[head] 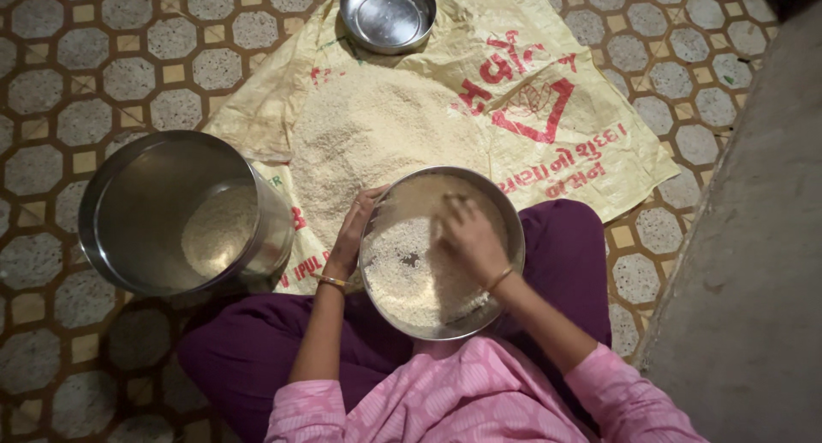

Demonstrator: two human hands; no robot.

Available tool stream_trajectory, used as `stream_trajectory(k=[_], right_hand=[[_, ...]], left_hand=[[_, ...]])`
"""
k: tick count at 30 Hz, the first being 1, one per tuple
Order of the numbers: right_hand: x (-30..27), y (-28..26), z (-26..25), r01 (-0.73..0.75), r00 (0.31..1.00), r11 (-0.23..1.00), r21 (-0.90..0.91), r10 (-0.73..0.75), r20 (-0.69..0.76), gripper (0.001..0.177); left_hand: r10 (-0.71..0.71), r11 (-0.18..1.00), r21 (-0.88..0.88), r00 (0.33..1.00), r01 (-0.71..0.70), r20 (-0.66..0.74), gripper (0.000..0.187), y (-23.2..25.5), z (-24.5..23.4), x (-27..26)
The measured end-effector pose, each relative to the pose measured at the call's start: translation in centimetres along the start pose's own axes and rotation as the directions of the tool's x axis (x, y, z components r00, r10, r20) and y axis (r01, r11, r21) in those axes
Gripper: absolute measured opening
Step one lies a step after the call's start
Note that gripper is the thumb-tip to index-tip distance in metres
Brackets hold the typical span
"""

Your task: The person sits on the floor and sifts grains by hand in a metal bowl, picking out impurities and transferring the cleaned grains into a larger metal container. The process is repeated with multiple batches from a sack on the floor.

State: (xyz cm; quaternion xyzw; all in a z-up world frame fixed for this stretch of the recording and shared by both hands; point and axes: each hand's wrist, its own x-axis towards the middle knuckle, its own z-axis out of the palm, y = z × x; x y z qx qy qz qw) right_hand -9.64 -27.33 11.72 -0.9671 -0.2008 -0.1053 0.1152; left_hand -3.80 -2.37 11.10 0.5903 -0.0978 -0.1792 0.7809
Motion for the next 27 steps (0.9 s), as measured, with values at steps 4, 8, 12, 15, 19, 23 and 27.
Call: stream_trajectory(k=[4, 8, 12, 15, 19, 23, 27], right_hand=[[-3.7, -4.1, 2.8, 0.379, 0.910, 0.880, 0.287, -0.410, 0.057, 0.046], [-4.6, -3.8, 1.9, 0.050, 0.944, 0.908, 0.416, -0.179, 0.278, 0.024], [0.2, -0.4, -0.8, -0.026, 0.999, 0.997, 0.074, 0.023, 0.049, 0.035], [1.0, -1.1, -2.1, 0.012, 0.994, 0.992, -0.125, -0.026, -0.107, 0.053], [-2.1, -6.0, -1.4, -0.016, 0.983, 0.974, 0.228, -0.026, 0.179, 0.026], [-3.6, -6.6, -1.0, 0.014, 0.982, 0.921, 0.388, -0.086, 0.170, 0.021], [-0.4, -2.5, -1.1, -0.355, 0.875, 0.928, 0.109, 0.289, 0.387, 0.037]], left_hand=[[-0.032, 0.999, -0.016, 0.999, 0.032, -0.002, 0.059, -0.2, -0.1, 0.1], [0.035, 0.999, 0.020, 0.999, -0.035, 0.003, 0.059, -0.8, -0.3, 0.1], [0.077, 0.996, 0.045, 0.997, -0.077, -0.007, 0.059, -0.7, -0.1, 0.2], [-0.004, 1.000, -0.005, 1.000, 0.004, -0.013, 0.059, -0.6, 0.0, 0.3], [0.022, 0.999, 0.030, 1.000, -0.021, -0.012, 0.058, -0.8, -0.3, -0.1], [-0.002, 0.998, 0.067, 1.000, 0.004, -0.029, 0.057, -0.9, -0.5, 0.1], [-0.023, 0.998, 0.050, 0.999, 0.025, -0.030, 0.056, -1.0, -0.5, 0.5]])
